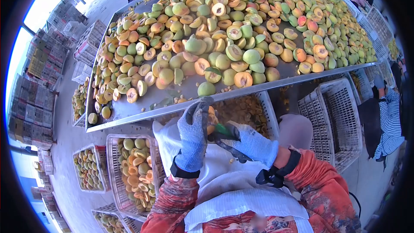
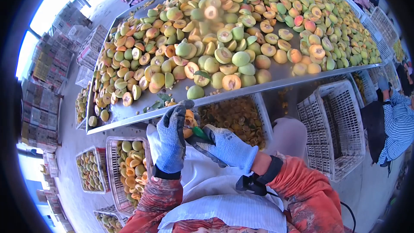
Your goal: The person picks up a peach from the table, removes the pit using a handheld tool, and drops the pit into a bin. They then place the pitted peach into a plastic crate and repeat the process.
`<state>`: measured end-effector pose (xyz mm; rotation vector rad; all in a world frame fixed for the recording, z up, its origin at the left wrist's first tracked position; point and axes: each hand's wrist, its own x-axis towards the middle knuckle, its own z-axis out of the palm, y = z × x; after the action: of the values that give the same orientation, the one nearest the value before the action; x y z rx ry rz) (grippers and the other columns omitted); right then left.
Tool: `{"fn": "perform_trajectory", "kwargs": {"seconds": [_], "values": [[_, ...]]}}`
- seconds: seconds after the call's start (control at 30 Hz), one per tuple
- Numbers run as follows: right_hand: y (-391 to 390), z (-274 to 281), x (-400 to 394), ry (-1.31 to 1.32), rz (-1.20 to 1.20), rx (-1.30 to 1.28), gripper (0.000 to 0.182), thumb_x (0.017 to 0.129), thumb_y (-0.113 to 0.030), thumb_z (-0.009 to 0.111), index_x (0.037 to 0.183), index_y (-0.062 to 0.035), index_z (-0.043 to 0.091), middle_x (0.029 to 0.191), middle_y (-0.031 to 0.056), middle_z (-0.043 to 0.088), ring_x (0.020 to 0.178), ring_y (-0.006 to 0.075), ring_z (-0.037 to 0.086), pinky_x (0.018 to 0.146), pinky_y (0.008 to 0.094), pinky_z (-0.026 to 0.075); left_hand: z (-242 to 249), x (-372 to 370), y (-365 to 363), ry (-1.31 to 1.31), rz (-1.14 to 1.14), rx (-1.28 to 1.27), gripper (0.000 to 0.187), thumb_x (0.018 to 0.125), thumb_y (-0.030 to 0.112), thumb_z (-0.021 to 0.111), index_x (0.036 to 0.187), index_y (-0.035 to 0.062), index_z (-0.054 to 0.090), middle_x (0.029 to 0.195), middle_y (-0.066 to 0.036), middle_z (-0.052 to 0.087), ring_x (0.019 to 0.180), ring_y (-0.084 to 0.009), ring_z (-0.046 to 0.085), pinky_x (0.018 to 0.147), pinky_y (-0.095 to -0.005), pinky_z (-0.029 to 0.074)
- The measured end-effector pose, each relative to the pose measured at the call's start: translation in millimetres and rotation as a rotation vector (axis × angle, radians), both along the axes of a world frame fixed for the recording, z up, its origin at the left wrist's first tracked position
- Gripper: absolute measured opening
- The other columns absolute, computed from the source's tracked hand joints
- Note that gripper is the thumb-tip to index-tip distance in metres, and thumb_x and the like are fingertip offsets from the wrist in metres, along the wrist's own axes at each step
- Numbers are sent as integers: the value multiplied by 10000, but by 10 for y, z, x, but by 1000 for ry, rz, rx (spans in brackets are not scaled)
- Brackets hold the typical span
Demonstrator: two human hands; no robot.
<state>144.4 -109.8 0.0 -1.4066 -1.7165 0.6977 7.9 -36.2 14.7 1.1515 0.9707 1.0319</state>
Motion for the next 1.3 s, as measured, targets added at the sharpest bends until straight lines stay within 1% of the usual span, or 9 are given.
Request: {"fn": "perform_trajectory", "kwargs": {"seconds": [0.07,0.23,0.53,0.8,0.87,1.0,1.07,1.2,1.3], "values": [[10,261,86,866,151,-884,339,840,-381,607,944,-66,539,563,61,529,414,153,510,384,309,400,-23,-6,0,114,39,262,275,895,158,531,1084,-37,570,828,-62,607,668,-109,550,615,-223,454],[42,322,116,918,322,-1056,464,821,-517,575,979,-81,555,549,-5,477,409,99,461,364,244,357,36,-22,8,32,-28,-13,329,914,217,483,1098,-39,573,968,-110,623,777,-160,608,691,-253,492],[-36,318,29,861,171,-867,428,869,-473,528,1031,-80,578,569,-13,483,386,87,411,359,219,307,-157,-63,221,-277,-299,-254,346,893,238,496,1053,-62,565,882,-151,632,727,-206,628,655,-305,529],[-211,-24,56,1592,356,-831,505,900,-477,460,1042,-1,551,498,-7,457,343,85,381,337,214,295,-235,165,339,-26,-230,-6,375,885,322,497,1077,4,549,921,-143,626,758,-235,642,671,-320,536],[-228,27,154,1637,442,-723,497,909,-469,445,1043,-3,550,501,5,480,328,91,378,328,217,303,-98,-18,297,-434,-16,-645,425,885,402,468,1090,36,531,872,-154,618,649,-239,616,515,-313,518],[-219,-181,593,1204,149,-650,465,869,-435,532,1009,8,546,543,58,540,413,157,499,410,258,391,-157,-1163,396,-31,196,-210,460,894,410,447,1097,6,532,686,-139,595,396,-261,558,314,-278,411],[-262,-940,689,-163,-161,-140,414,827,-393,591,1015,-26,554,607,132,593,512,271,583,501,353,462,-635,-2311,443,414,371,26,364,862,285,552,1037,-32,597,836,-124,642,708,-193,628,628,-268,503],[-318,-735,613,-494,-242,-497,375,785,-394,618,945,-64,541,715,185,618,663,337,620,583,446,470,-583,-2630,297,1352,225,369,415,755,149,686,1132,21,571,1029,-112,639,919,-172,606,809,-277,466],[-251,-490,462,-404,-282,-366,334,782,-351,626,952,-78,535,720,151,616,637,310,618,551,421,466,-544,-1685,723,848,197,181,451,753,177,683,1159,34,552,1066,-138,625,965,-227,609,829,-317,467]]}}
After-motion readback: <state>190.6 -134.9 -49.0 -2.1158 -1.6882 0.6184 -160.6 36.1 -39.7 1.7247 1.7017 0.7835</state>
